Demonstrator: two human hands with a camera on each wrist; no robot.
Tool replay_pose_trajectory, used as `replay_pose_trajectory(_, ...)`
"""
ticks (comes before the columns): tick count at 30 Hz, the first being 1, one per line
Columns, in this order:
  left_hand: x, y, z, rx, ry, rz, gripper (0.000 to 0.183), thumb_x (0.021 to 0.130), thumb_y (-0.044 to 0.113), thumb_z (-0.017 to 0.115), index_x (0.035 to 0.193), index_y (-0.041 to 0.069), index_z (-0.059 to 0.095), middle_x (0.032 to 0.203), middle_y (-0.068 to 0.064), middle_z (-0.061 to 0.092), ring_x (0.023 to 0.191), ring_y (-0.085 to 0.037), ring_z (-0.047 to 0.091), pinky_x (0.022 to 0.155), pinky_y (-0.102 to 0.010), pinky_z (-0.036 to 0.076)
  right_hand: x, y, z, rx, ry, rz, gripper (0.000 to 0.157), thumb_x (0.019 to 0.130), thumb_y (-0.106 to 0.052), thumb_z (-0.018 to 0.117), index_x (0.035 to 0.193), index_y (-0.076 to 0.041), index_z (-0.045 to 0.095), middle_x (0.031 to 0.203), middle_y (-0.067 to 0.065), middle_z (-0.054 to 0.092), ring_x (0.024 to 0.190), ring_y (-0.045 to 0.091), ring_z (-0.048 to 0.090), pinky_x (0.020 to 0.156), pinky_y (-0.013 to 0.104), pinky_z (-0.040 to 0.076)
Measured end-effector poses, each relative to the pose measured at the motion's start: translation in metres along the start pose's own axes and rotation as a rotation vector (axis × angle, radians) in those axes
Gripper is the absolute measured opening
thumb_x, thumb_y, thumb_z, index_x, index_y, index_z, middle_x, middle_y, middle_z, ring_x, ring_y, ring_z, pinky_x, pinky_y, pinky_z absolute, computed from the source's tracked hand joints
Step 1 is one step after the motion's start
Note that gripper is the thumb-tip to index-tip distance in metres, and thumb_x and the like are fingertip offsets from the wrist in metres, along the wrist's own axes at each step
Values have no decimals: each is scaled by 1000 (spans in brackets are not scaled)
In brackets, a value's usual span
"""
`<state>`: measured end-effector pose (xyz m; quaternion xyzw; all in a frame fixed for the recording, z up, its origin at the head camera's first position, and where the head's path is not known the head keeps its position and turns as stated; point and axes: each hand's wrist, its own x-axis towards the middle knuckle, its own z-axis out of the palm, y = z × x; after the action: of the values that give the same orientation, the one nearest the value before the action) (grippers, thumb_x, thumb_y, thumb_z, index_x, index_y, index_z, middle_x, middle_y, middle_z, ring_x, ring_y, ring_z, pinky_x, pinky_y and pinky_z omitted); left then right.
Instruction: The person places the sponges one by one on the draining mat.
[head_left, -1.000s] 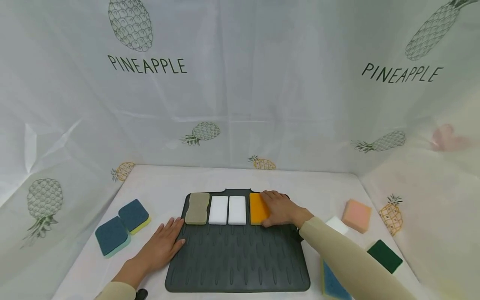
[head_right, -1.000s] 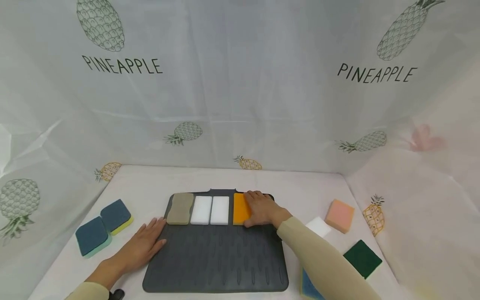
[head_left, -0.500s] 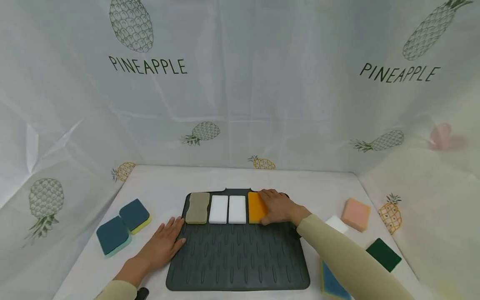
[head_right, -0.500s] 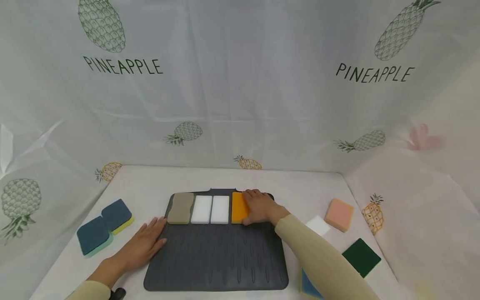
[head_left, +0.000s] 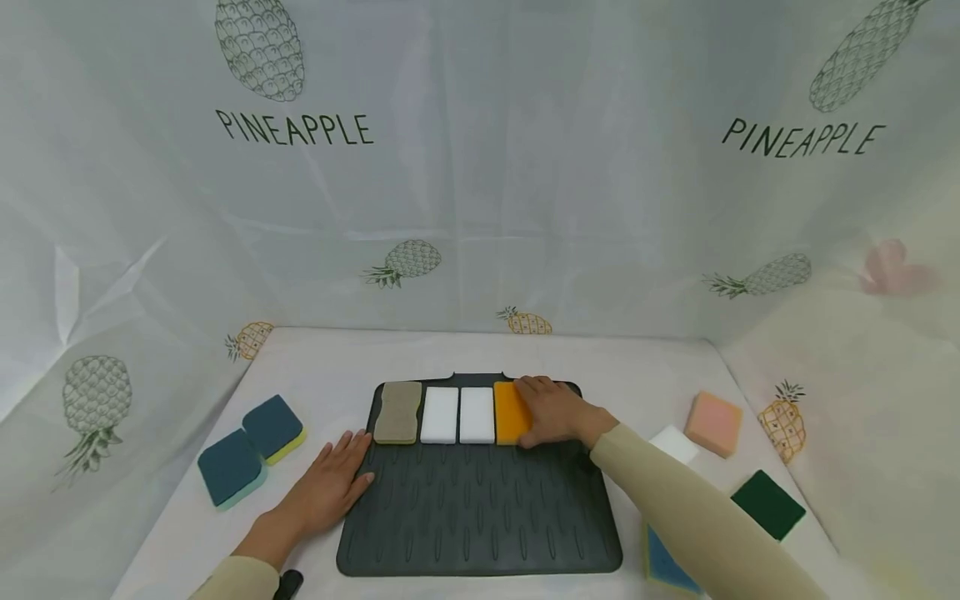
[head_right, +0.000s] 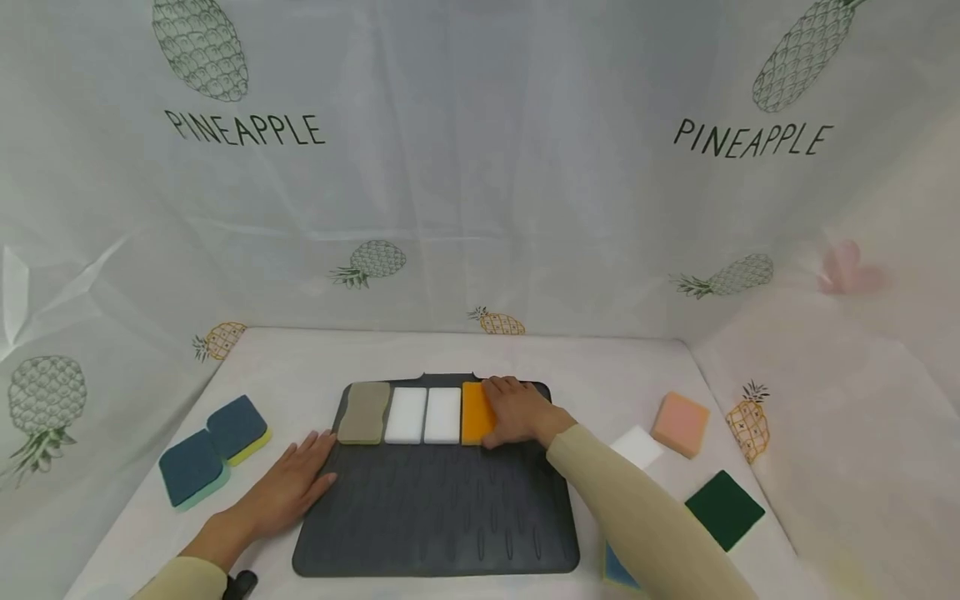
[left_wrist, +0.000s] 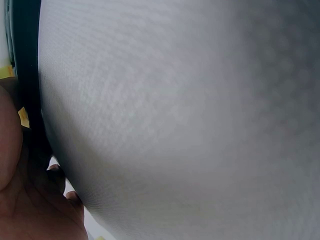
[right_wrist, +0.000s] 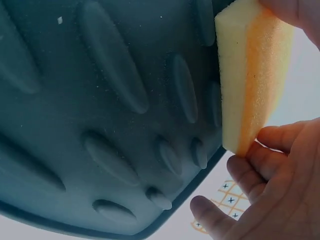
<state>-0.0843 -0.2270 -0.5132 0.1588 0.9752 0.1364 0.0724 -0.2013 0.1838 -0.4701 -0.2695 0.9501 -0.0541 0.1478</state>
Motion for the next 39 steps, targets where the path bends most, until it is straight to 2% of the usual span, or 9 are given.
replay_pose_trajectory(5,2,0,2,-4,-1,5,70,109,35,59,163,-3,34,168,-25,36,157,-48,28,126,-68,23,-6,3,-6,18,10,4,110,86,-59,75,167,-2,25,172,19,29,157,42,31,123,65,33)
replay_pose_trajectory(9,3,-1,4,3,-6,10,71,109,35,58,163,-3,33,168,-25,35,158,-47,27,126,-68,23,-24,15,-16,-4,91,9,105,91,-62,73,165,0,30,169,22,34,155,44,35,121,66,35)
replay_pose_trajectory(13,3,0,4,-5,-13,9,71,109,36,58,163,-3,32,169,-25,34,158,-47,26,126,-68,22,-56,47,-28,-93,229,24,84,99,-53,70,157,3,45,159,25,48,145,47,46,115,66,41)
replay_pose_trajectory(16,4,0,4,-5,-15,7,71,109,36,57,164,-2,32,169,-25,33,158,-47,26,127,-68,21,-86,76,-36,-155,319,61,71,99,-45,72,148,4,55,148,26,57,136,48,54,107,67,46)
replay_pose_trajectory(21,4,-1,3,4,3,14,71,109,35,59,163,-3,33,168,-25,35,158,-48,27,126,-68,23,-136,115,-42,-186,384,169,61,98,-37,76,139,6,61,138,28,63,128,50,58,102,69,48)
replay_pose_trajectory(25,4,0,1,-2,15,24,71,109,34,59,163,-3,34,167,-26,36,157,-49,27,125,-69,24,-166,135,-34,-188,410,254,58,97,-35,76,134,7,64,131,30,66,122,52,59,97,71,49)
replay_pose_trajectory(28,3,1,0,-7,16,26,70,109,34,59,162,-4,34,167,-26,36,157,-49,28,125,-69,24,-179,139,-21,-199,429,278,58,94,-36,79,128,8,66,127,31,68,117,54,61,92,72,51)
replay_pose_trajectory(35,4,-1,0,-11,18,30,70,109,34,59,162,-4,35,166,-27,37,157,-50,28,125,-69,24,-190,127,16,-194,429,319,59,86,-46,85,111,5,69,107,24,71,99,46,63,76,65,53)
replay_pose_trajectory(39,5,-2,3,-4,20,37,69,109,35,58,162,-4,35,166,-27,37,156,-50,28,125,-69,25,-191,119,26,-115,373,411,77,82,-60,83,110,9,68,102,27,69,96,46,62,73,63,51)
